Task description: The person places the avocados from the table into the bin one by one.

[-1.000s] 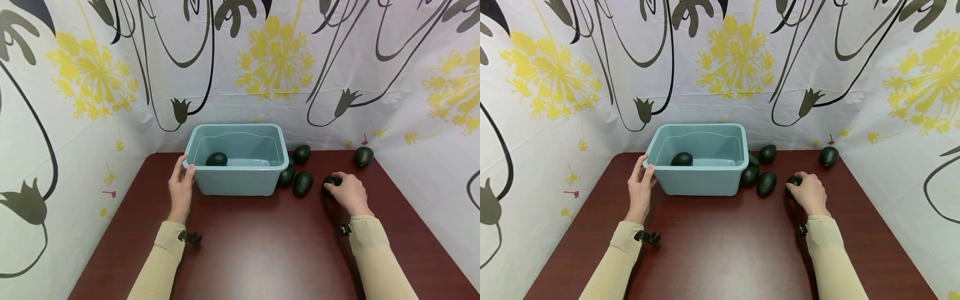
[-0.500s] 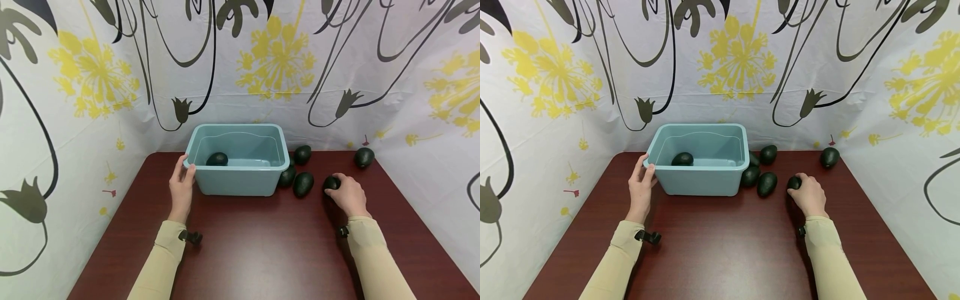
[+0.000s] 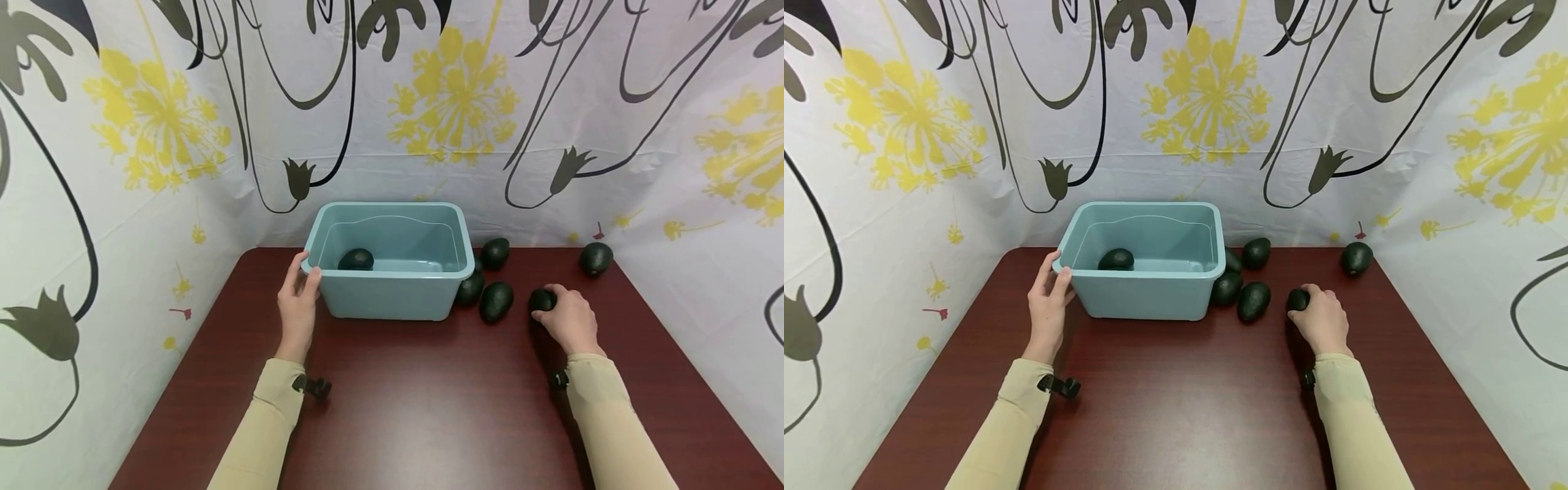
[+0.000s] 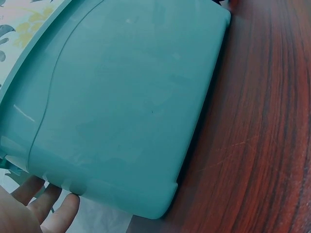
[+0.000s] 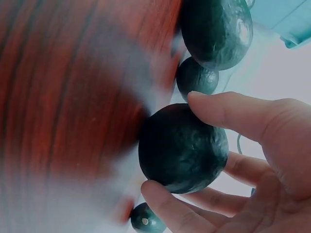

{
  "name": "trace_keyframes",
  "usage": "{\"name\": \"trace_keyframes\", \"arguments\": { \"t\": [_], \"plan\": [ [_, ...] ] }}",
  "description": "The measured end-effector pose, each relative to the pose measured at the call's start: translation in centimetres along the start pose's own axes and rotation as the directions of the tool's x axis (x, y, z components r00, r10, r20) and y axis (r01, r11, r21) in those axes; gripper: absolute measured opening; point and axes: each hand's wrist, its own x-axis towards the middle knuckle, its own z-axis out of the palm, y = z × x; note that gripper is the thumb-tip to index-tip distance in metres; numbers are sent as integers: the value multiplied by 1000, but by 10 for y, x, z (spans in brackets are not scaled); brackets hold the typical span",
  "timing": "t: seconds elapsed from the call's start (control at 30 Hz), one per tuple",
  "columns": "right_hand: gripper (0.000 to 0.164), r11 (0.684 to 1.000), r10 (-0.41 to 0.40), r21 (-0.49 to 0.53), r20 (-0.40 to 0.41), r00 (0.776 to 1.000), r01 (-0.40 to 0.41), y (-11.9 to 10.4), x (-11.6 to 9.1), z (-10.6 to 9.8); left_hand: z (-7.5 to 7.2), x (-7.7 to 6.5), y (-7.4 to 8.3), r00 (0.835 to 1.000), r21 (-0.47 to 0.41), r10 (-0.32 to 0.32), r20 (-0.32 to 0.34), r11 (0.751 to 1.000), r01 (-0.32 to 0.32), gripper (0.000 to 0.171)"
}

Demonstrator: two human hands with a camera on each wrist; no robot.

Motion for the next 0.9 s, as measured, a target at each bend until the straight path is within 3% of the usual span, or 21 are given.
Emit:
{"name": "trace_keyframes", "arguments": {
  "t": [0.77,0.9],
  "plan": [
    [57,1000,-12,13,-60,998,13,3,-1,1,0,1,-4,1000,4,4,-4,1000,-4,53],
    [59,1000,-7,16,-71,997,8,3,-1,-1,0,0,0,1000,8,3,-3,1000,-3,53]
  ]
}}
